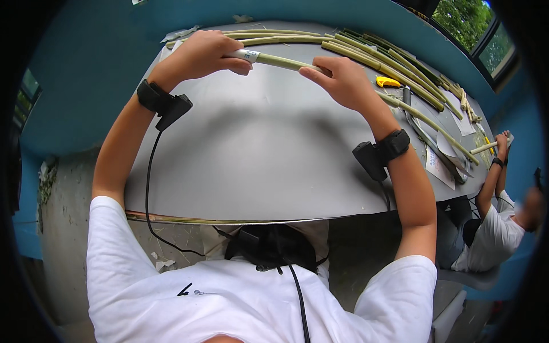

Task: The recorder is processing bamboo stalks by stripping away outer layers and wrapping sections with paper or tape.

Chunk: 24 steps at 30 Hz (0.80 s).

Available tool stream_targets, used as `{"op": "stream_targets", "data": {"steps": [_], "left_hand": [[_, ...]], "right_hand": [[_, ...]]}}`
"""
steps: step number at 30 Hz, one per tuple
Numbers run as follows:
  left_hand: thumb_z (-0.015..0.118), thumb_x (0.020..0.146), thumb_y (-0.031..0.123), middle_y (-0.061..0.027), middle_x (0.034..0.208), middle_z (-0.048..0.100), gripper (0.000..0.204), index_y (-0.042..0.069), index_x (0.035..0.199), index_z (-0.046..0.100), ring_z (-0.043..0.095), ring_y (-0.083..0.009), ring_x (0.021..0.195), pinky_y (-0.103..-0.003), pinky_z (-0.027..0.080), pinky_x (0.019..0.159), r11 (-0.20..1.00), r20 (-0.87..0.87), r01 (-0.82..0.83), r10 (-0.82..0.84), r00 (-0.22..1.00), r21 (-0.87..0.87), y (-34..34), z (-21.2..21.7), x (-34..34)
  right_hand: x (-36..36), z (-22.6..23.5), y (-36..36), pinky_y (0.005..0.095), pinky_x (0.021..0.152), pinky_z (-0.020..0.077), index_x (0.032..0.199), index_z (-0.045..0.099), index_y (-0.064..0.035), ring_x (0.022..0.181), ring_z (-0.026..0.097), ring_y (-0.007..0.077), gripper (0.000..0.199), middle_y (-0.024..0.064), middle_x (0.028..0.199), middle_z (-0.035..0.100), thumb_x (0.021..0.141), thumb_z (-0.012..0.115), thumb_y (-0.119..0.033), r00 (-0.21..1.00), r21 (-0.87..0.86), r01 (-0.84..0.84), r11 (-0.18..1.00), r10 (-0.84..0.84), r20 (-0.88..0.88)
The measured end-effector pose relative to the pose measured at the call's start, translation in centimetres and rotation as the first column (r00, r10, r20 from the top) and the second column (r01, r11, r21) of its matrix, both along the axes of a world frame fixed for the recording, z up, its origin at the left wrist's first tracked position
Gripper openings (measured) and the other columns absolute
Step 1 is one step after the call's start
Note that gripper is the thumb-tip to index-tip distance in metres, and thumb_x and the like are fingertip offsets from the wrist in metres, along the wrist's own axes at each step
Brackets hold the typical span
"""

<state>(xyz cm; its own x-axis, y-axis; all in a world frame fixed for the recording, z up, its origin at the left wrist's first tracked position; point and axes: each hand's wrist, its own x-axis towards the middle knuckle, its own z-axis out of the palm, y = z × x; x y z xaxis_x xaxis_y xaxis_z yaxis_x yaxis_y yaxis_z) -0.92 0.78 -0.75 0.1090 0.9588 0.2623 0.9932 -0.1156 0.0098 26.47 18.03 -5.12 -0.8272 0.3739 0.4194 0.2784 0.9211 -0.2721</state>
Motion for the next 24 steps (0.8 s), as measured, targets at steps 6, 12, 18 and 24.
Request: {"op": "stream_targets", "data": {"steps": [6, 12, 18, 24], "left_hand": [[0.070, 0.091, 0.055, -0.0047, 0.063, 0.064, 0.045, 0.012, 0.082, 0.075, 0.063, -0.0223, 0.059, -0.038, 0.049, 0.057, 0.964, -0.225, 0.161, -0.113, 0.968, 0.210, 0.9, -1.5, -1.6], [0.069, 0.095, 0.054, -0.0045, 0.063, 0.062, 0.045, 0.010, 0.085, 0.076, 0.058, -0.0207, 0.059, -0.036, 0.046, 0.057, 0.995, -0.015, 0.095, -0.095, 0.995, 0.018, 0.4, -1.5, -1.3], [0.065, 0.097, 0.064, 0.0028, 0.059, 0.049, 0.055, 0.012, 0.085, 0.077, 0.044, -0.0069, 0.052, -0.025, 0.030, 0.047, 0.864, 0.417, -0.025, 0.269, 0.868, -0.504, -0.4, -0.2, -1.9], [0.067, 0.096, 0.059, 0.0002, 0.060, 0.056, 0.049, 0.012, 0.086, 0.078, 0.053, -0.0143, 0.054, -0.031, 0.041, 0.052, 0.998, 0.100, 0.042, -0.037, 0.994, -0.043, 0.0, -0.5, -1.4]], "right_hand": [[0.0, 0.8, -0.4, 0.0283, 0.048, 0.0273, 0.084, 0.069, -0.0044, 0.052, 0.033, 0.0063, 0.057, -0.0053, 0.058, 0.038, 0.108, 0.052, -0.054, 0.972, -0.675, -0.006, 0.738, 0.161, 0.168], [-0.5, 0.1, -1.4, 0.0325, 0.051, 0.0341, 0.086, 0.072, -0.0095, 0.050, 0.042, 0.0153, 0.049, 0.0029, 0.054, 0.046, 0.107, 0.056, -0.051, 0.993, -0.151, 0.054, 0.987, -0.038, 0.111], [-0.5, 0.1, -2.3, 0.0420, 0.053, 0.0408, 0.084, 0.069, -0.0115, 0.054, 0.054, 0.0274, 0.042, 0.0090, 0.056, 0.054, 0.104, 0.061, -0.048, 0.999, 0.403, -0.042, 0.914, 0.030, 0.037], [-0.5, -0.7, 0.0, 0.0379, 0.052, 0.0396, 0.086, 0.068, -0.0111, 0.047, 0.047, 0.0247, 0.043, 0.0061, 0.054, 0.051, 0.101, 0.065, -0.052, 0.980, 0.472, -0.044, 0.880, 0.130, -0.153]]}}
